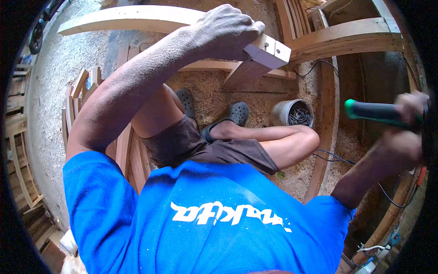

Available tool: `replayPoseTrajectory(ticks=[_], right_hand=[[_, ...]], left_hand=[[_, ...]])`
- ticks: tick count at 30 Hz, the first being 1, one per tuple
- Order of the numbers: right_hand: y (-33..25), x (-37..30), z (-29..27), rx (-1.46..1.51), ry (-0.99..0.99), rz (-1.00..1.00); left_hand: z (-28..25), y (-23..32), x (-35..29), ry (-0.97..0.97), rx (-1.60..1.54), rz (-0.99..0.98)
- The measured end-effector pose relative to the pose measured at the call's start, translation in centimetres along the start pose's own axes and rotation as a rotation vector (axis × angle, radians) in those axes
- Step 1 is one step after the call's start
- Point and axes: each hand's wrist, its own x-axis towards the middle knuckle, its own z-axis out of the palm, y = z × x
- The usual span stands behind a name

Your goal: Assembling a wooden frame by applying wood glue and hammering nails into the joints.

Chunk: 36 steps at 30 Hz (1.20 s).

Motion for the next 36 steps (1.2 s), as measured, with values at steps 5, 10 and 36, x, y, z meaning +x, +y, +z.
replayPoseTrajectory(ticks=[5, 10, 36], right_hand=[[6.0, -8.7, 0.3, -0.297, -0.526, 0.287], [4.2, -4.8, -4.6, 0.043, 0.052, 0.557], [18.8, -38.1, 22.3, 0.454, -0.03, 1.611]], left_hand=[[-0.5, 0.1, 0.5, -0.002, -0.061, 0.081], [-0.3, 0.6, 1.1, -0.049, -0.04, 0.043], [-10.7, -6.6, -1.9, 0.166, -0.232, -0.24]])
